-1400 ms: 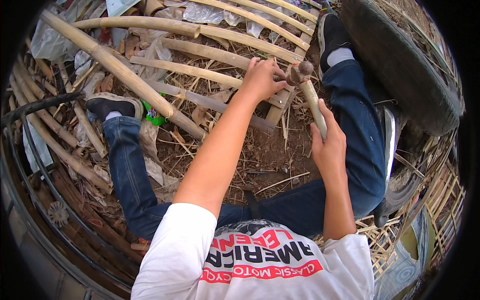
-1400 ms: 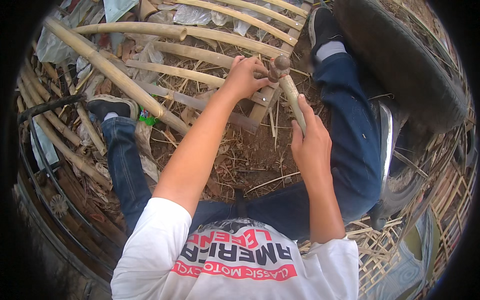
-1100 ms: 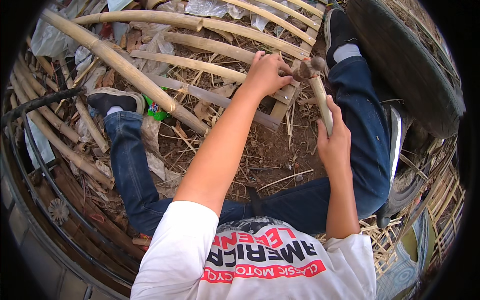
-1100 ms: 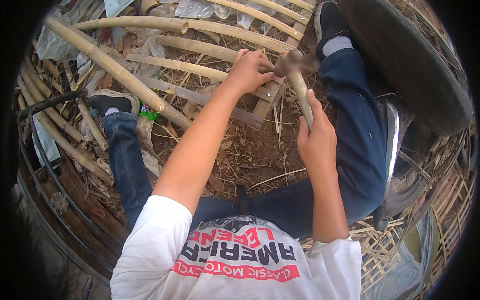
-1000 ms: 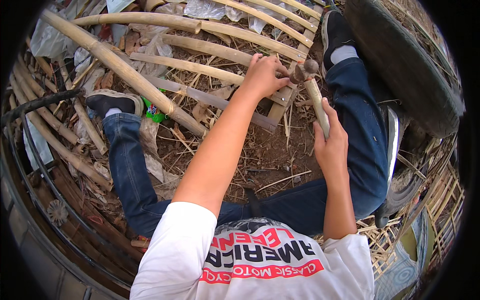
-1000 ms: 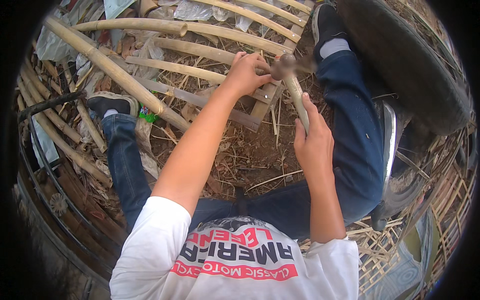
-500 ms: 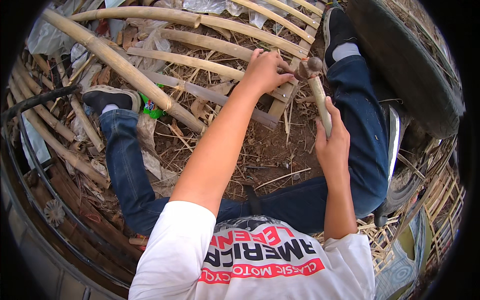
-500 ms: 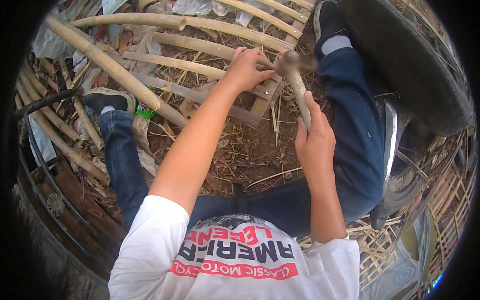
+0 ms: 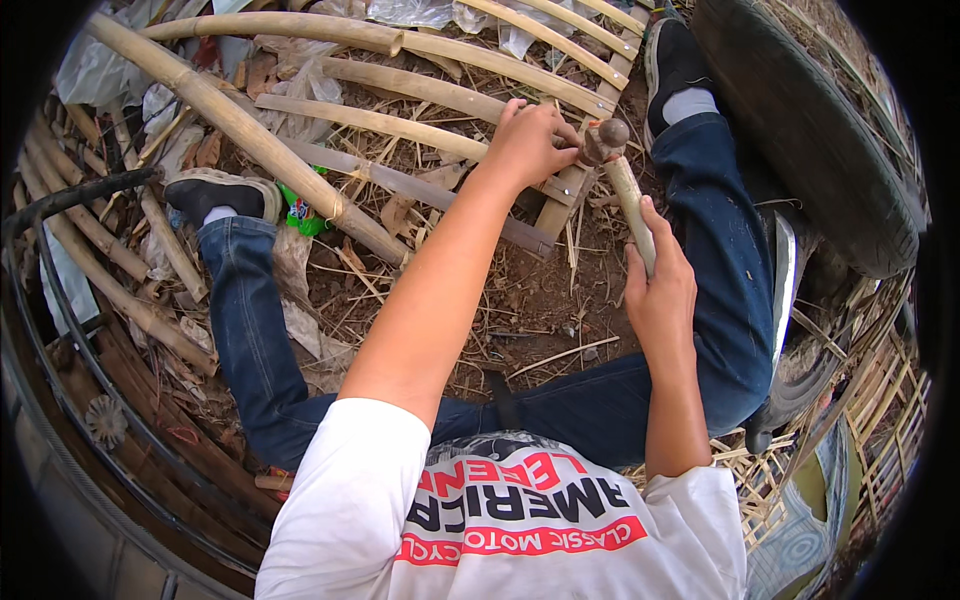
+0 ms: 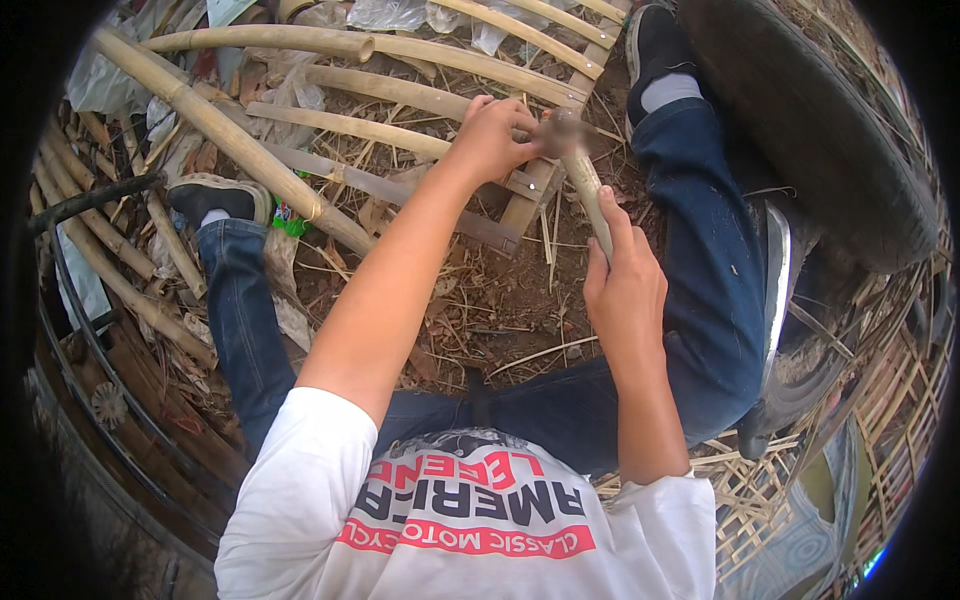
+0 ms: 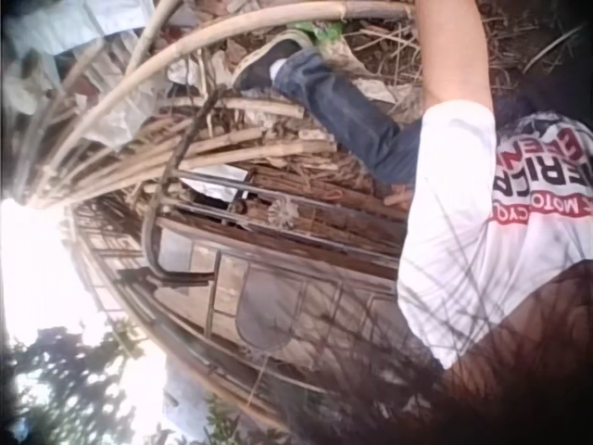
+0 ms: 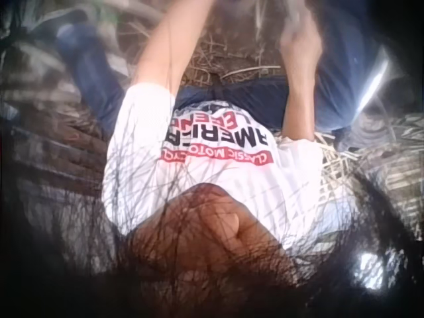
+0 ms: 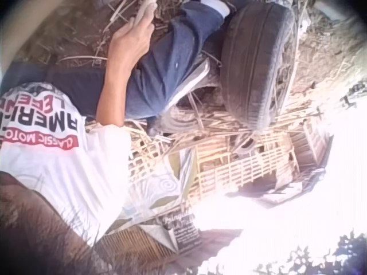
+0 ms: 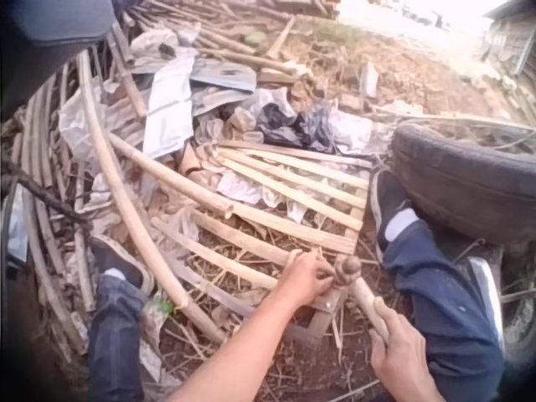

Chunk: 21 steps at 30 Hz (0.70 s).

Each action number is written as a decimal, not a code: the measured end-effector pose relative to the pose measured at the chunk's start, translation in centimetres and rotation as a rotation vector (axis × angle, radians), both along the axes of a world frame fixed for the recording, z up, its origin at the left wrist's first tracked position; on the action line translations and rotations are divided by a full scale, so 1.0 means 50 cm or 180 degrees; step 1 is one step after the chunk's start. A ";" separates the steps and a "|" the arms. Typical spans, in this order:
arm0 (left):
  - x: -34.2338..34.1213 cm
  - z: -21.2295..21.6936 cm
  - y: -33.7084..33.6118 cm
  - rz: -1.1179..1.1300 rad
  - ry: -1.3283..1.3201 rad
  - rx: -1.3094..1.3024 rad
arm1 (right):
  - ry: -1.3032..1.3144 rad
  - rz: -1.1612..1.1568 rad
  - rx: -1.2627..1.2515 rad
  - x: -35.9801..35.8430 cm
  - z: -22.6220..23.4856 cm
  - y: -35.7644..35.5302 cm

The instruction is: The person constructs a bamboo lattice by hammering nails into bamboo strips and tapping a wooden piece to fit into the structure.

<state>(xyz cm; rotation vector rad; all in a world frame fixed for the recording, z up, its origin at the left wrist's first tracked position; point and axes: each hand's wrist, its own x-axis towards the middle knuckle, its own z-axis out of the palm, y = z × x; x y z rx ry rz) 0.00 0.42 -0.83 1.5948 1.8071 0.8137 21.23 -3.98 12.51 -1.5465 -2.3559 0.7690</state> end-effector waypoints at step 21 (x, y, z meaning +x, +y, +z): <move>0.002 0.003 -0.004 -0.0058 -0.0058 -0.0005 | 0.0634 -0.0081 0.0618 -0.004 0.018 0.012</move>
